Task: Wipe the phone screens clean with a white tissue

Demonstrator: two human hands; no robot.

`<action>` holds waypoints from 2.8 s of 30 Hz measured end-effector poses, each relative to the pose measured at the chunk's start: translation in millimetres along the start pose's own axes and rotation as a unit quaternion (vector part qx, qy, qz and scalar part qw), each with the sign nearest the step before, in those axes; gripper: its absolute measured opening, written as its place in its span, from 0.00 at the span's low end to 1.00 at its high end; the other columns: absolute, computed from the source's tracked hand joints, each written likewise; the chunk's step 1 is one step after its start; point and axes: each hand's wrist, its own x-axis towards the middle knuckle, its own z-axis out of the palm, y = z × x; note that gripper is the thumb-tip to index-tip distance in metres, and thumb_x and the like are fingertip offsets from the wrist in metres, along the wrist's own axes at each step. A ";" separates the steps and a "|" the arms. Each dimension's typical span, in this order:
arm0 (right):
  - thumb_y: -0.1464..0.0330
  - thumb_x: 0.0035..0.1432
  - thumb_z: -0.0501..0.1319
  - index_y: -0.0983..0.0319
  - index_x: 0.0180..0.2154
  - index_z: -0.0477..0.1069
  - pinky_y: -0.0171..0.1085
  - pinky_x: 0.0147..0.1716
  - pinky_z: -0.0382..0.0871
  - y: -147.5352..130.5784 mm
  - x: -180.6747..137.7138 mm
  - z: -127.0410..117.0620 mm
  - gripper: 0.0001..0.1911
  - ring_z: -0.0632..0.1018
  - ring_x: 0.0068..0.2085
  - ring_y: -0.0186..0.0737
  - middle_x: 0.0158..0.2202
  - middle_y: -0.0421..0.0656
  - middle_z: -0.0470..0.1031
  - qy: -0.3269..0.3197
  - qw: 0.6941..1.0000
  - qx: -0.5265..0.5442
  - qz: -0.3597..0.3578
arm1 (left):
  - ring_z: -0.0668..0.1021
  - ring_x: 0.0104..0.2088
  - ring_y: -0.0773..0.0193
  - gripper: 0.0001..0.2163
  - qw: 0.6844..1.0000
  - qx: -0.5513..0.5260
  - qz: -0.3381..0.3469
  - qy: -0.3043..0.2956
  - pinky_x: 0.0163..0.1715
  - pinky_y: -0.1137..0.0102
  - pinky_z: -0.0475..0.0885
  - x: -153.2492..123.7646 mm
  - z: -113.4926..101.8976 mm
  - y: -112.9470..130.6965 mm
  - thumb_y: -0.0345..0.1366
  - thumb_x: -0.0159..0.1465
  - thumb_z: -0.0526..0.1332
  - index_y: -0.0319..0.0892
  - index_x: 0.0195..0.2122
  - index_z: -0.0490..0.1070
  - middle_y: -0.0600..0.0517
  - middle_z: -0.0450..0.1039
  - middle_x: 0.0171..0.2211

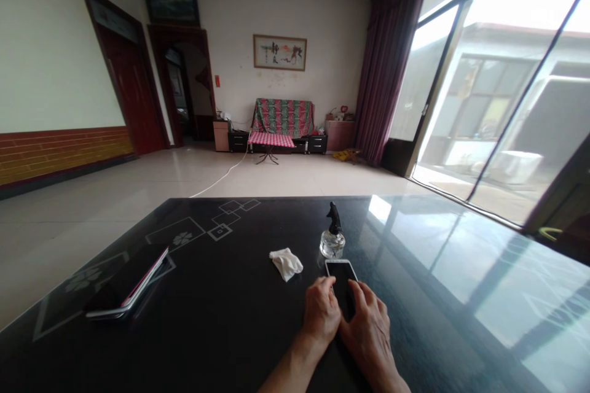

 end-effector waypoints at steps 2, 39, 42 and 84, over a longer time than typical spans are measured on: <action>0.67 0.52 0.58 0.66 0.51 0.67 0.46 0.49 0.64 0.1 0.4 0.4 0.24 0.71 0.49 0.53 0.52 0.53 0.69 -0.005 1.000 -0.004 -0.001 | 0.75 0.51 0.58 0.18 1.000 -0.001 0.001 0.004 0.54 0.67 0.68 0.0 1.1 -1.0 0.23 0.62 0.50 0.38 0.49 0.72 0.44 0.74 0.49; 0.73 0.56 0.55 0.67 0.55 0.66 0.44 0.49 0.64 -56.2 36.8 35.0 0.24 0.69 0.53 0.53 0.56 0.55 0.66 -0.091 0.994 0.038 -0.041 | 0.78 0.44 0.56 0.18 0.992 0.038 -0.013 0.116 0.51 0.66 0.70 30.6 -32.1 -35.9 0.19 0.53 0.53 0.32 0.41 0.77 0.41 0.77 0.40; 0.72 0.56 0.56 0.67 0.55 0.65 0.44 0.49 0.63 -44.3 43.5 36.7 0.24 0.69 0.53 0.52 0.56 0.55 0.66 -0.082 0.995 0.037 -0.034 | 0.78 0.44 0.55 0.17 0.992 0.030 -0.016 0.120 0.51 0.65 0.71 39.2 -19.0 -31.7 0.20 0.53 0.53 0.34 0.40 0.77 0.42 0.77 0.39; 0.67 0.57 0.53 0.61 0.49 0.69 0.47 0.48 0.60 -17.0 56.9 31.8 0.18 0.70 0.50 0.51 0.49 0.50 0.72 0.104 0.969 0.054 -0.220 | 0.77 0.44 0.59 0.16 0.987 0.001 0.107 0.118 0.50 0.67 0.72 37.4 -54.0 -9.9 0.24 0.56 0.54 0.38 0.42 0.76 0.45 0.77 0.42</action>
